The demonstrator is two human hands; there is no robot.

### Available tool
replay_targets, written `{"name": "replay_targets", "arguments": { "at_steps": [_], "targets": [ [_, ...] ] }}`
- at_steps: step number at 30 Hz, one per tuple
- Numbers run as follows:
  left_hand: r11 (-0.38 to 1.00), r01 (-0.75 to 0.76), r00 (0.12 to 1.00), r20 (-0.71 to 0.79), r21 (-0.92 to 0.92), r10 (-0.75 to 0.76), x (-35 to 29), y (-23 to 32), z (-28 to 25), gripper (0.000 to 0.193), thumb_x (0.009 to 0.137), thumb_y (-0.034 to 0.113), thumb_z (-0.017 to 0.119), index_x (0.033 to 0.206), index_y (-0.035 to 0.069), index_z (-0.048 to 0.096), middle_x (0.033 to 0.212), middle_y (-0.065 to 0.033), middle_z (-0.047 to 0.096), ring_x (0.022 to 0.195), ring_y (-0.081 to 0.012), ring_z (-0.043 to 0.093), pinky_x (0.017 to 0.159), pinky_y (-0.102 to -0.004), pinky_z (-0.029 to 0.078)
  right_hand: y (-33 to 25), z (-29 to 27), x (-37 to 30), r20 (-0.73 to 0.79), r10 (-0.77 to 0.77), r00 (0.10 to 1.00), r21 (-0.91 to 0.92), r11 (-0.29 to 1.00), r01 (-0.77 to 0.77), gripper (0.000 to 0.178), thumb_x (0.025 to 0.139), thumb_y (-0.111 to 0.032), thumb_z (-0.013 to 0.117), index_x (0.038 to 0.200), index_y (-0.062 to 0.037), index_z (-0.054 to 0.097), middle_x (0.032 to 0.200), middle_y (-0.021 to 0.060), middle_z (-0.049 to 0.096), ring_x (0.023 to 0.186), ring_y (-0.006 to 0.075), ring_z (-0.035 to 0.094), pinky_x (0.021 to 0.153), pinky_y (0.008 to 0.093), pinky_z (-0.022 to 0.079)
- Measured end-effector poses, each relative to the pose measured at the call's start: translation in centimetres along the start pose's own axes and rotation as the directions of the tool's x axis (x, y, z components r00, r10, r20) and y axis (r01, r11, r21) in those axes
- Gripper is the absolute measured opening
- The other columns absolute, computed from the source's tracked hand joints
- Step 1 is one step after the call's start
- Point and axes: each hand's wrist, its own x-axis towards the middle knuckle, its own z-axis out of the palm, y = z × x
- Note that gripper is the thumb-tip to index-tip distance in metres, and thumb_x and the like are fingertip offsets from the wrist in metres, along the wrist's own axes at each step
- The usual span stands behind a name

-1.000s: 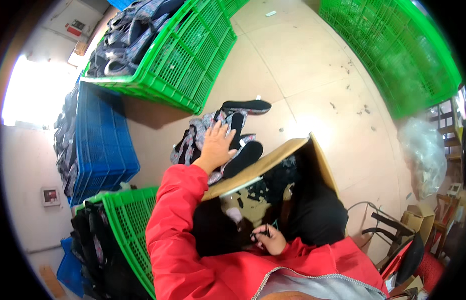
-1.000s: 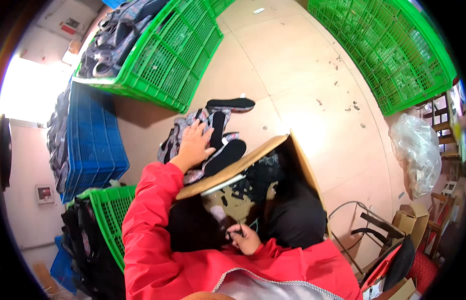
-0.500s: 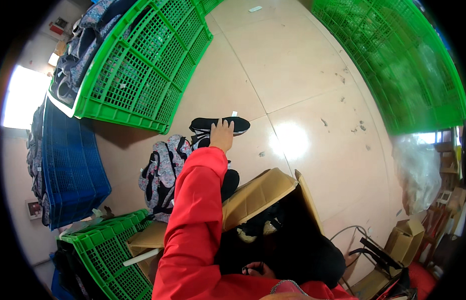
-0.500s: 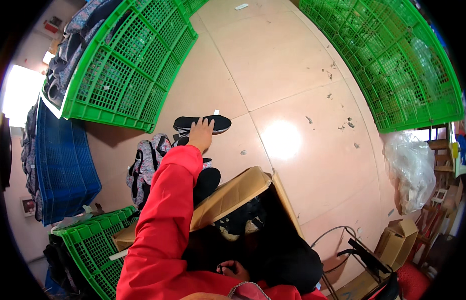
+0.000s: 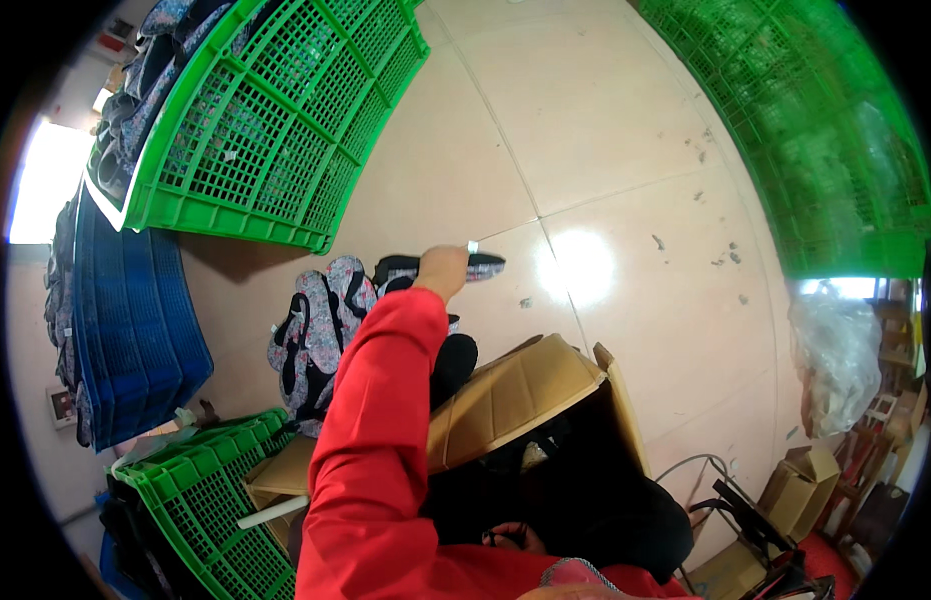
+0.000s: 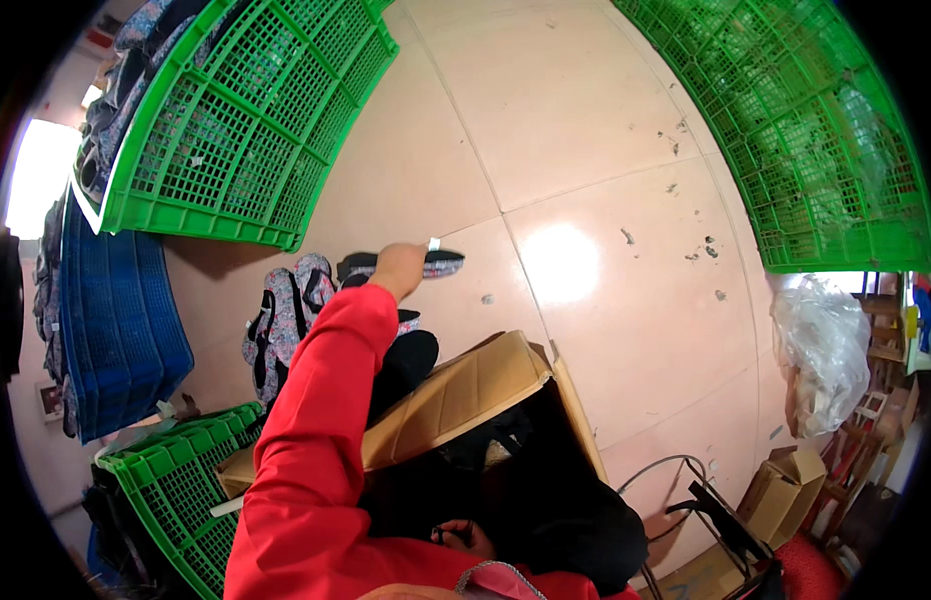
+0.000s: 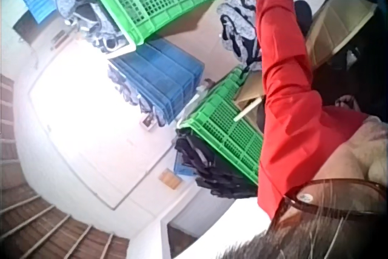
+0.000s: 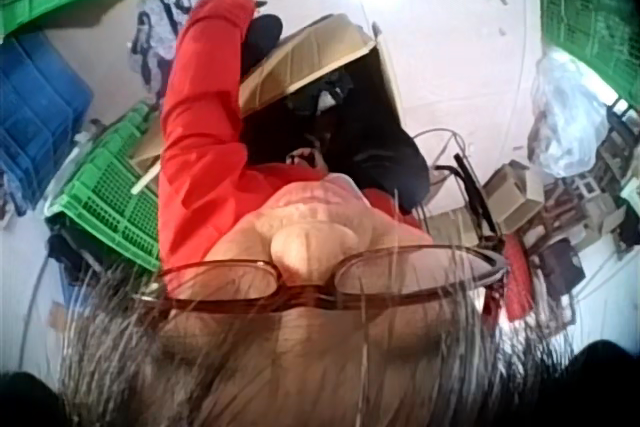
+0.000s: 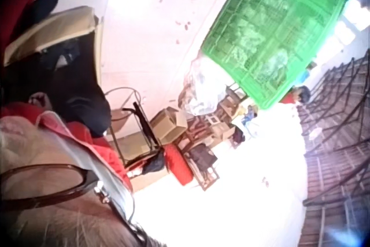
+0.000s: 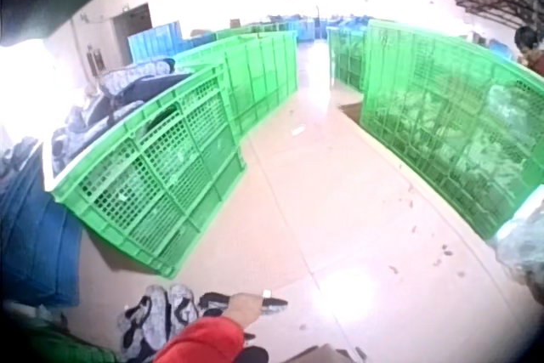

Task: The person sits on the floor in a workshop and uses scissors to trim loose threads and excess fabric from the edges of black slippers. They pick up slippers from a cardboard box, trim them, and place the finished items into a green plastic crate.

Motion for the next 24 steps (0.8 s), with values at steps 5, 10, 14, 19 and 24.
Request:
{"name": "replay_targets", "arguments": {
  "at_steps": [5, 10, 14, 19, 24],
  "targets": [
    [0.999, -0.047, 0.979, 0.197, 0.012, 0.044, -5.3, 1.2, 0.8, 0.019, 0.082, 0.013, 0.057, 0.096, 0.011, 0.070, 0.094, -0.0153, 0.070, 0.089, -0.0340, 0.068, 0.078, -0.0452, 0.053, -0.1, -0.7, -0.7, 0.083, -0.007, 0.996, -0.179, 0.984, 0.022, 0.013, 0.091, 0.001, 0.060, 0.104, 0.0002, 0.058, 0.097, 0.0121, 0.068, 0.092, 0.0163, 0.066, 0.085, 0.0298, 0.053],
    [0.994, -0.107, 0.994, 0.013, -0.012, 0.107, -6.8, 3.1, 0.0, 0.039, 0.076, 0.005, 0.057, 0.114, 0.010, 0.064, 0.104, -0.0135, 0.068, 0.101, -0.0350, 0.063, 0.087, -0.0462, 0.048, 2.0, -1.8, -1.4, 0.251, -0.128, 0.959, -0.207, 0.961, 0.183, 0.016, 0.092, -0.003, 0.059, 0.108, -0.0001, 0.059, 0.098, 0.0097, 0.068, 0.093, 0.0152, 0.064, 0.085, 0.0296, 0.052],
    [0.972, -0.138, 0.929, -0.365, -0.193, 0.060, -10.2, 3.9, 0.3, 0.058, 0.070, -0.004, 0.054, 0.126, 0.010, 0.061, 0.125, -0.0148, 0.062, 0.122, -0.0352, 0.053, 0.106, -0.0465, 0.039, 2.5, -2.0, -2.5, 0.329, -0.089, 0.940, -0.163, 0.975, 0.150, 0.017, 0.093, -0.005, 0.058, 0.110, -0.0016, 0.058, 0.097, 0.0077, 0.067, 0.092, 0.0135, 0.063, 0.084, 0.0286, 0.051],
    [0.760, -0.284, 0.771, -0.610, -0.585, -0.182, -15.8, 7.0, -4.8, 0.052, 0.080, -0.011, 0.051, 0.128, 0.004, 0.059, 0.131, -0.0155, 0.059, 0.123, -0.0317, 0.055, 0.108, -0.0388, 0.039, 7.0, -3.6, -2.5, 0.581, -0.175, 0.795, 0.007, 0.978, 0.210, 0.018, 0.094, -0.008, 0.059, 0.110, -0.0021, 0.058, 0.097, 0.0058, 0.066, 0.092, 0.0105, 0.061, 0.082, 0.0242, 0.050],
    [0.673, -0.227, 0.814, -0.516, -0.704, -0.266, -22.3, 8.3, -11.7, 0.049, 0.085, -0.009, 0.057, 0.132, 0.001, 0.054, 0.121, -0.0134, 0.063, 0.110, -0.0215, 0.060, 0.097, -0.0308, 0.045, 8.1, -3.3, -5.3, 0.665, -0.248, 0.705, -0.044, 0.929, 0.369, 0.014, 0.093, -0.007, 0.057, 0.106, -0.0031, 0.058, 0.093, 0.0045, 0.065, 0.087, 0.0099, 0.062, 0.078, 0.0241, 0.050]
  ]
}}
